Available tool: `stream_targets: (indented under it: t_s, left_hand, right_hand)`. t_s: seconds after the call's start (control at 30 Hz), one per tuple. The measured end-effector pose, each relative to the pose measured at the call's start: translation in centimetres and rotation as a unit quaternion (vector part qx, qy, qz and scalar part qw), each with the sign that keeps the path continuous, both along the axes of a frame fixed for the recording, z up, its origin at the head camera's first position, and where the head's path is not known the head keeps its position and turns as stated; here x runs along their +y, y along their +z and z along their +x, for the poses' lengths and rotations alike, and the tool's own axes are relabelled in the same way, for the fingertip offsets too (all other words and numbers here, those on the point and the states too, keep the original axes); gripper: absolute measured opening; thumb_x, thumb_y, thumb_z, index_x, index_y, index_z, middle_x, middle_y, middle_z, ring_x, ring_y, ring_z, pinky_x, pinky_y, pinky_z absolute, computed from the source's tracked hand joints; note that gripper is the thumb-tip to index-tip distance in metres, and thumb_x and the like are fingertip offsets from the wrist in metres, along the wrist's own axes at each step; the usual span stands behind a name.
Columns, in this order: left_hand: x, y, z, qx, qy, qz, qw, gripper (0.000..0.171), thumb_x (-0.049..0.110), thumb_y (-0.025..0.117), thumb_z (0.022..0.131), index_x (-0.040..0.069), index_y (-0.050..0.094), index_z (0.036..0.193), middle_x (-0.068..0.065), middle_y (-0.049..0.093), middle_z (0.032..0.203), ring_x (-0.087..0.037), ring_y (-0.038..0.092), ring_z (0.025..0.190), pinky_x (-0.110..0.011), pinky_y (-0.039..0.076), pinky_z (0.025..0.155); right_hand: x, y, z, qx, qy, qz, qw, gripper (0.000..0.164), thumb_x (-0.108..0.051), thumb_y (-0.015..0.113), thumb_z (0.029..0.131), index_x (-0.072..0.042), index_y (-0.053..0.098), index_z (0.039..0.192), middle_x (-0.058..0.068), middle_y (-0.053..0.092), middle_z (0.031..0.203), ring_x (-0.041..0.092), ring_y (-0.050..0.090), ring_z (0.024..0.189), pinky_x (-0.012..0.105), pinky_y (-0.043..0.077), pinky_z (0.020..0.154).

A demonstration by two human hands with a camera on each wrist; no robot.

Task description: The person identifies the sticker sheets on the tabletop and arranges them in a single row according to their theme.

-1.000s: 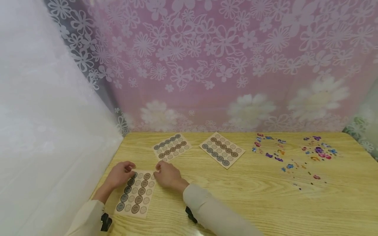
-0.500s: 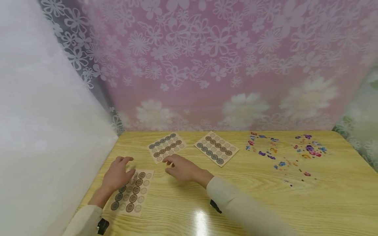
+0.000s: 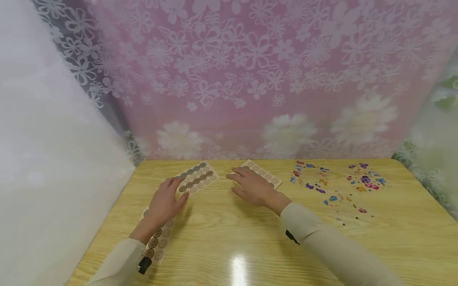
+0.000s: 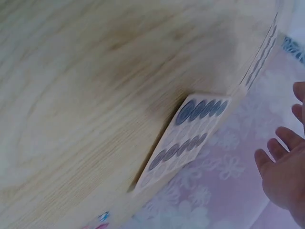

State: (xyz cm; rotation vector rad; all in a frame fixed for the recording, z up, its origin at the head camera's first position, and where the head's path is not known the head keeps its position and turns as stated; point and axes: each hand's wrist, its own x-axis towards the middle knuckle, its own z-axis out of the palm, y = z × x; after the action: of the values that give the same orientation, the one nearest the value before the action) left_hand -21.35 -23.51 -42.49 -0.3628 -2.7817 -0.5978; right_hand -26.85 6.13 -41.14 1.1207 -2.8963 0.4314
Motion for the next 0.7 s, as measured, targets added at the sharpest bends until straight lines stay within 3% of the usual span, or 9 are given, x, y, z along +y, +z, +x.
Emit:
stream_targets:
  t_s: [0.2, 0.5, 0.7]
  left_hand:
    - [2.8, 0.0, -1.6, 0.024, -0.022, -0.023, 0.9992, 0.054, 0.036, 0.056, 0.096, 0.007, 0.047, 0.14, -0.022, 0.046, 0.135, -0.043, 0.047, 0.118, -0.057, 0.041, 0.091]
    - [6.0, 0.1, -3.4, -0.014, -0.025, -0.081, 0.9963, 0.06, 0.051, 0.041, 0.099, 0.016, 0.039, 0.147, -0.018, 0.032, 0.148, -0.039, 0.032, 0.133, -0.06, 0.028, 0.102]
    - [8.1, 0.0, -4.4, -0.036, -0.034, -0.086, 0.9951, 0.062, 0.052, 0.04, 0.099, 0.016, 0.036, 0.149, -0.019, 0.03, 0.149, -0.04, 0.028, 0.135, -0.058, 0.027, 0.104]
  right_hand:
    - [2.7, -0.4, -1.4, 0.068, -0.042, 0.03, 0.996, 0.052, -0.038, 0.045, 0.102, -0.017, 0.037, 0.149, 0.013, 0.03, 0.152, 0.03, 0.024, 0.14, 0.045, 0.02, 0.112]
    - [4.7, -1.2, -2.7, 0.058, -0.102, 0.04, 0.992, 0.056, -0.045, 0.036, 0.102, -0.019, 0.03, 0.152, 0.012, 0.022, 0.155, 0.034, 0.021, 0.14, 0.05, 0.019, 0.111]
    - [5.6, -1.8, -4.0, 0.05, -0.118, 0.052, 0.99, 0.058, -0.044, 0.041, 0.101, -0.02, 0.028, 0.152, 0.015, 0.024, 0.154, 0.036, 0.025, 0.138, 0.051, 0.022, 0.109]
